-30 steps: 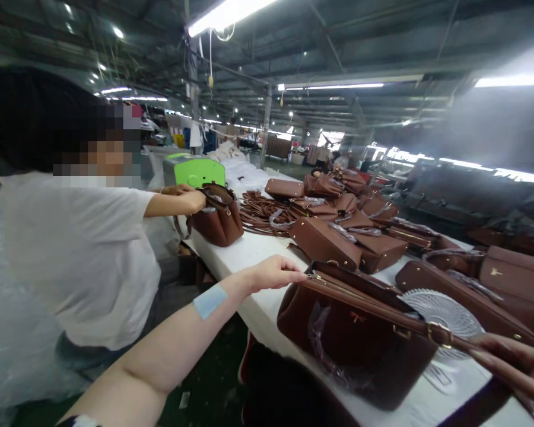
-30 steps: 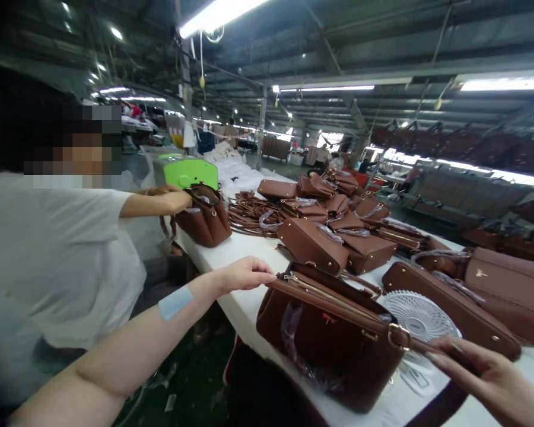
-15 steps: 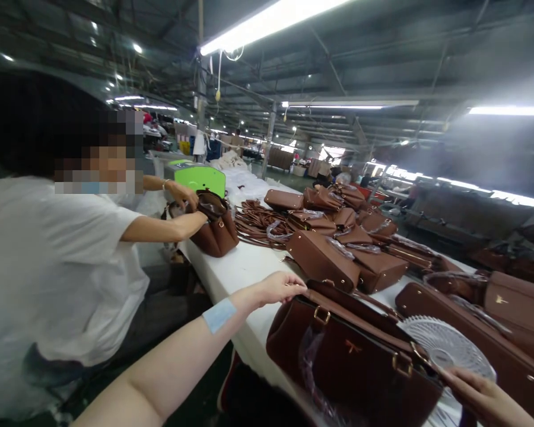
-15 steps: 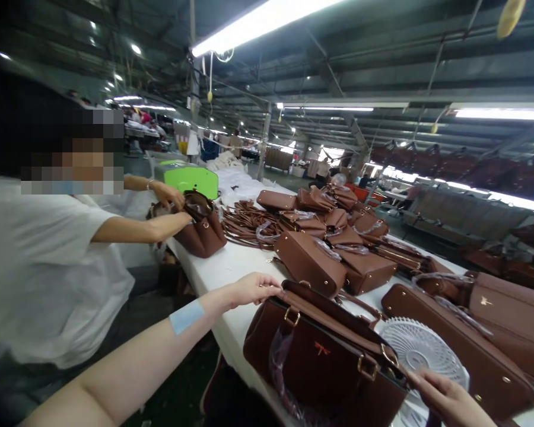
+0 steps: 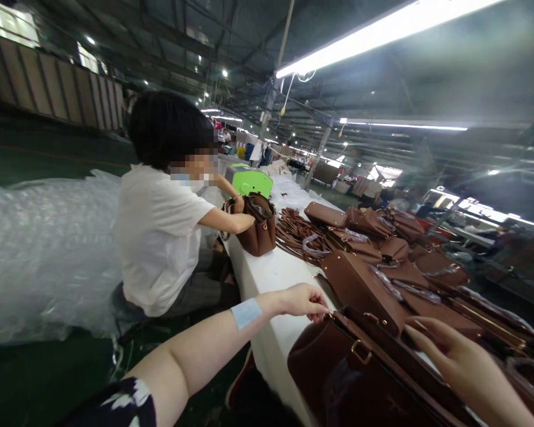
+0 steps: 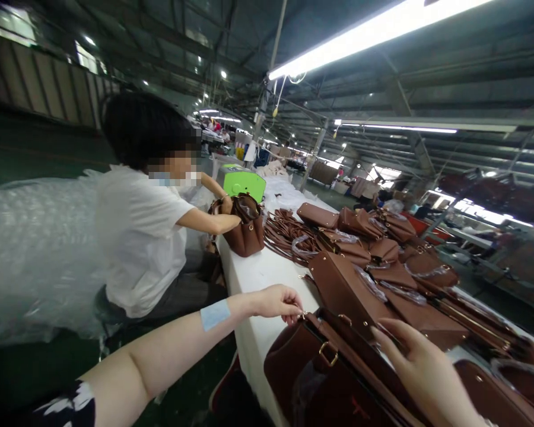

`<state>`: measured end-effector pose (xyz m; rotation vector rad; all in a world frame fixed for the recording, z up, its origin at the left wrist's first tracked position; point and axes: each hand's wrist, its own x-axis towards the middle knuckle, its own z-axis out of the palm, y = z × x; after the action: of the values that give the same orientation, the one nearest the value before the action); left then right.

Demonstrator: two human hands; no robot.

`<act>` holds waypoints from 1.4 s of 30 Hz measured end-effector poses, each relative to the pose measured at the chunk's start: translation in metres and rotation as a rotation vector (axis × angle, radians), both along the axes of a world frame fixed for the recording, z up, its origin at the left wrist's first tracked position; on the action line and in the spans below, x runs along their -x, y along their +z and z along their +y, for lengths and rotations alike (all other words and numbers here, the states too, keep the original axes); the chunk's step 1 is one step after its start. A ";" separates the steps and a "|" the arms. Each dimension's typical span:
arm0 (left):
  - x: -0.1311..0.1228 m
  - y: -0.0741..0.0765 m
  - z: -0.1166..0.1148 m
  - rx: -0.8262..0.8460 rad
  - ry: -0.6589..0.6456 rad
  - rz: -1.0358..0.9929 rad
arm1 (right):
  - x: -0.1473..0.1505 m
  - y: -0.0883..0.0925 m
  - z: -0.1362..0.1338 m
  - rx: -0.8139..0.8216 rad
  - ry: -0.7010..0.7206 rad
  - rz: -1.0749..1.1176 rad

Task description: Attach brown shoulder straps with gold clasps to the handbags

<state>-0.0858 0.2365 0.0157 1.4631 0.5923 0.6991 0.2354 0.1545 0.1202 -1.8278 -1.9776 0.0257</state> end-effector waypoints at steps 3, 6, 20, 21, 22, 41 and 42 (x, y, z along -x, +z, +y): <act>-0.001 -0.002 -0.007 -0.041 0.142 -0.048 | 0.086 -0.005 0.030 0.166 0.221 0.086; -0.001 -0.001 -0.014 -0.029 0.196 -0.109 | 0.135 -0.021 0.045 0.321 0.430 0.111; -0.007 0.008 -0.025 0.159 0.352 -0.075 | 0.143 -0.042 0.047 0.331 0.479 0.124; -0.007 0.010 -0.026 0.148 0.368 -0.015 | 0.143 -0.042 0.046 0.324 0.482 0.123; -0.007 0.013 -0.027 0.121 0.386 0.054 | 0.143 -0.042 0.046 0.316 0.485 0.123; -0.018 -0.004 -0.025 -0.003 0.399 0.134 | 0.120 -0.058 0.058 0.371 0.332 0.347; -0.020 -0.008 -0.027 -0.075 0.450 0.268 | 0.120 -0.060 0.059 0.371 0.324 0.357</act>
<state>-0.0654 0.2093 0.0079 1.5200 1.1354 0.8851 0.1159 0.2132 0.0604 -1.5417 -2.0734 0.8076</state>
